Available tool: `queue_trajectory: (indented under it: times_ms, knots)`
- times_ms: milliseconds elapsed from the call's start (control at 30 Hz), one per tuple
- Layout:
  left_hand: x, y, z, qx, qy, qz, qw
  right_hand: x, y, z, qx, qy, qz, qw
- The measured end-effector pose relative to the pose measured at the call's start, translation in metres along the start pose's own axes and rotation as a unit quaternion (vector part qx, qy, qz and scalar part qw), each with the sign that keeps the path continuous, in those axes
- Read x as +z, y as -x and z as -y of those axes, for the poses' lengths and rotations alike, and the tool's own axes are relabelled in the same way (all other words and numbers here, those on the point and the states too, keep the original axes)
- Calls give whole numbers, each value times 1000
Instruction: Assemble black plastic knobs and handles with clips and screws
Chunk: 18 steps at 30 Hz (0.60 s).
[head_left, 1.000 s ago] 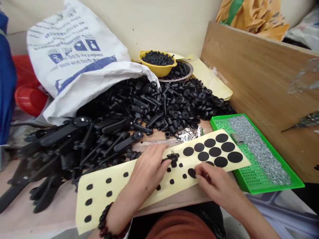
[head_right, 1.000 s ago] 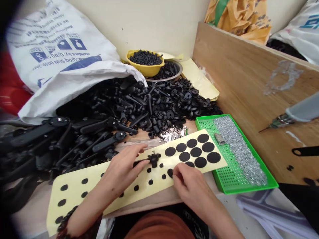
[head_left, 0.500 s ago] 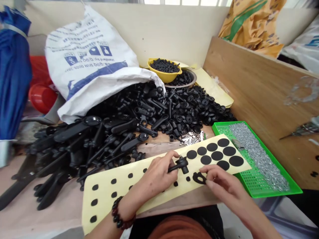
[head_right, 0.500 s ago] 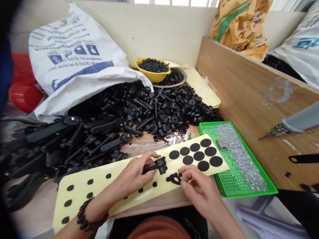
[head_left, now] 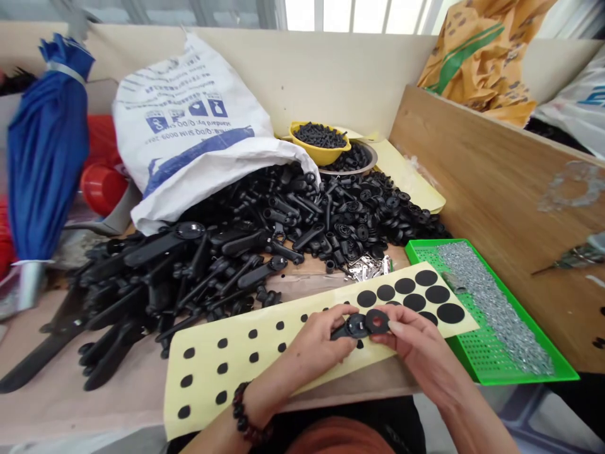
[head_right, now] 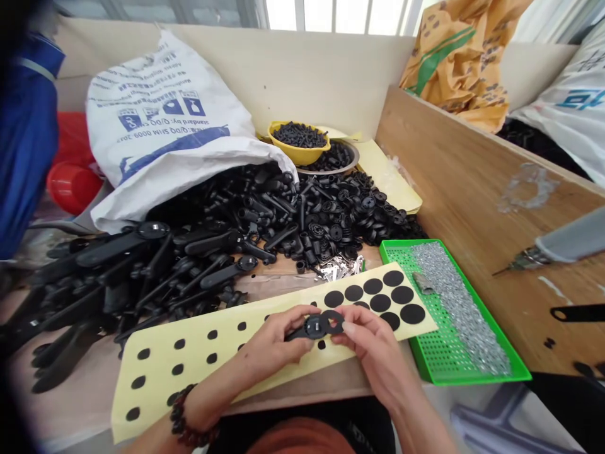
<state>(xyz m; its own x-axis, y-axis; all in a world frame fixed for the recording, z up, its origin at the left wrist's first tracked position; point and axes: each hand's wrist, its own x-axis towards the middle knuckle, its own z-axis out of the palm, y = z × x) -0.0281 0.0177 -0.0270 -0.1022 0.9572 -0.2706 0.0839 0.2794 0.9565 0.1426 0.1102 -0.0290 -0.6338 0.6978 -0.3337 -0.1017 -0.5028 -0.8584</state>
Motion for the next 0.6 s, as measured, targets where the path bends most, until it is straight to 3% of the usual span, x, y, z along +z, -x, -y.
queue_trajectory:
  times_ms: [200,600]
  knots:
    - [0,-4,-3,-56,-3,32,998,0,3,2,-19,99,57,993]
    - [-4,-1,-9,-68,-22,48,996,-5,-1,-2,-34,181,69,980]
